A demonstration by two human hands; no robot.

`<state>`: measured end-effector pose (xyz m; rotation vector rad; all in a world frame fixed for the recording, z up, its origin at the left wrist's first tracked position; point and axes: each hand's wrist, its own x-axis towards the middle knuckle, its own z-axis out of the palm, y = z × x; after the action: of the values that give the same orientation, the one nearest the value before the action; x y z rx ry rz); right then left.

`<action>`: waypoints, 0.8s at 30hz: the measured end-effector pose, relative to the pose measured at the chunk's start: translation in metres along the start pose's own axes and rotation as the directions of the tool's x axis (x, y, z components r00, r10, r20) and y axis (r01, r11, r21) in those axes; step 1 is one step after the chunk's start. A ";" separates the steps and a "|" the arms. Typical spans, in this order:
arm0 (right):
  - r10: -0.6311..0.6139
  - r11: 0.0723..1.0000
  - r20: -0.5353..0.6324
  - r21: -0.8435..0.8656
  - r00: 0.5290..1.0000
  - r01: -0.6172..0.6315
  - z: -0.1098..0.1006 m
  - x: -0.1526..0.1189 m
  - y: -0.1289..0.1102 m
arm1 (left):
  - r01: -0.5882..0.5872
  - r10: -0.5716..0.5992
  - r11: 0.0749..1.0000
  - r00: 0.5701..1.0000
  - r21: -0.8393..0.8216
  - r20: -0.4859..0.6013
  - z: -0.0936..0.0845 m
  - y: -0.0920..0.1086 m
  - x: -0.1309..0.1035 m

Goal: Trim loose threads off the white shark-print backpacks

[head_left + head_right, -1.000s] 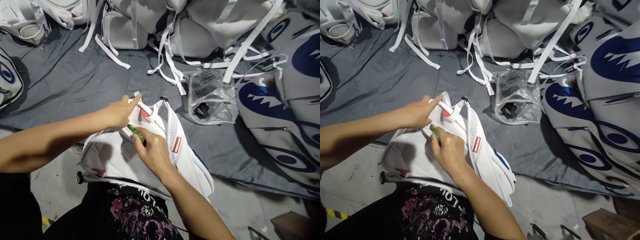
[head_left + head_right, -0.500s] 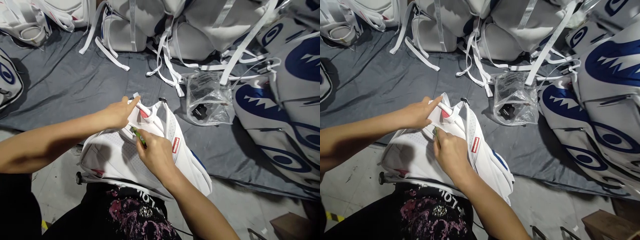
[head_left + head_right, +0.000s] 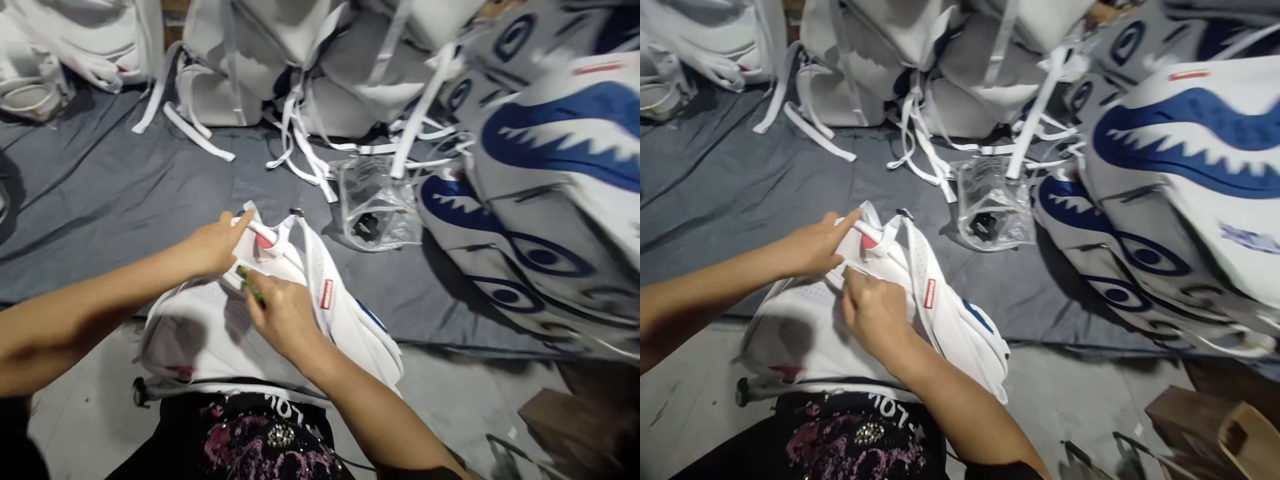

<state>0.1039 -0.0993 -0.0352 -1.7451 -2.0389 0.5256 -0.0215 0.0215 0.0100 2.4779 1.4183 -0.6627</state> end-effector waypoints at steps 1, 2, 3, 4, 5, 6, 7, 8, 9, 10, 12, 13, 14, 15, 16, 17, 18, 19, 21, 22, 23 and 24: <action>0.000 1.000 0.019 0.019 1.000 -0.001 0.000 0.001 -0.001 | 0.003 -0.003 1.000 1.000 0.003 -0.008 0.002 -0.002 0.001; 0.010 0.999 0.037 0.037 0.999 -0.012 -0.002 0.002 -0.001 | 0.007 -0.007 1.000 1.000 0.009 -0.013 0.004 -0.004 0.002; 0.032 0.998 0.051 0.051 0.998 -0.034 -0.004 0.003 0.001 | 0.007 -0.007 1.000 1.000 0.015 -0.018 0.006 -0.006 0.004; 0.061 0.995 0.055 0.070 0.997 -0.065 -0.008 0.001 0.004 | -0.001 0.002 1.000 1.000 0.017 -0.024 0.008 -0.009 0.006; 0.088 0.990 0.051 0.110 0.995 -0.093 -0.014 -0.002 0.009 | -0.012 0.012 1.000 1.000 0.014 -0.028 0.009 -0.011 0.008; 0.104 0.978 0.038 0.178 0.994 -0.110 -0.022 -0.006 0.016 | -0.021 0.022 1.000 0.999 0.009 -0.034 0.011 -0.012 0.009; 0.114 0.957 0.013 0.267 0.993 -0.113 -0.031 -0.012 0.026 | -0.030 0.030 1.000 0.999 0.002 -0.039 0.012 -0.013 0.010; 0.123 0.929 -0.033 0.355 0.992 -0.104 -0.041 -0.019 0.037 | -0.036 0.036 0.999 0.998 -0.006 -0.042 0.013 -0.014 0.010; 0.144 0.903 -0.109 0.420 0.984 -0.085 -0.052 -0.025 0.051 | -0.039 0.038 0.999 0.998 -0.014 -0.047 0.013 -0.015 0.010; 0.174 0.891 -0.214 0.450 0.961 -0.061 -0.063 -0.031 0.067 | -0.038 0.037 0.999 0.998 -0.021 -0.049 0.014 -0.016 0.010; 0.222 0.918 -0.496 0.397 0.839 -0.008 -0.082 -0.037 0.103 | -0.030 0.029 0.999 0.999 -0.038 -0.038 0.014 -0.016 0.010; 0.213 0.944 -0.632 0.330 0.745 0.010 -0.090 -0.038 0.121 | -0.029 0.028 0.998 0.999 -0.048 -0.035 0.015 -0.017 0.010; 0.183 0.967 -0.737 0.254 0.651 0.016 -0.096 -0.037 0.138 | -0.029 0.027 0.998 0.999 -0.055 -0.036 0.015 -0.017 0.011; 0.150 0.983 -0.803 0.186 0.577 0.004 -0.100 -0.037 0.153 | -0.034 0.032 0.997 0.999 -0.064 -0.044 0.016 -0.017 0.011; 0.126 0.991 -0.839 0.135 0.529 -0.023 -0.103 -0.036 0.166 | -0.043 0.039 0.997 0.998 -0.072 -0.056 0.017 -0.018 0.011; 0.122 0.993 -0.857 0.109 0.500 -0.055 -0.105 -0.035 0.176 | -0.053 0.046 0.995 0.996 -0.081 -0.077 0.019 -0.018 0.011; 0.139 0.990 -0.865 0.113 0.481 -0.083 -0.106 -0.035 0.184 | -0.057 0.049 0.995 0.995 -0.087 -0.092 0.020 -0.019 0.012; 0.171 0.985 -0.873 0.141 0.456 -0.099 -0.106 -0.035 0.190 | -0.054 0.045 0.994 0.994 -0.091 -0.096 0.022 -0.020 0.012; 0.225 0.974 -0.886 0.205 0.405 -0.093 -0.106 -0.036 0.198 | -0.041 0.032 0.995 0.995 -0.094 -0.093 0.024 -0.020 0.013; 0.235 0.972 -0.889 0.215 0.394 -0.096 -0.106 -0.035 0.201 | -0.032 0.024 0.995 0.996 -0.090 -0.086 0.024 -0.020 0.013; 0.236 0.971 -0.876 0.198 0.420 -0.134 -0.105 -0.033 0.205 | -0.026 0.019 0.996 0.997 -0.087 -0.076 0.025 -0.020 0.014; 0.236 0.964 -0.832 0.138 0.502 -0.226 -0.103 -0.029 0.210 | -0.022 0.016 0.996 0.998 -0.086 -0.067 0.025 -0.020 0.015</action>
<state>0.3380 -0.0947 -0.0609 -1.7581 -1.0888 -0.2575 -0.0391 0.0338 -0.0181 2.4641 1.4133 -0.5088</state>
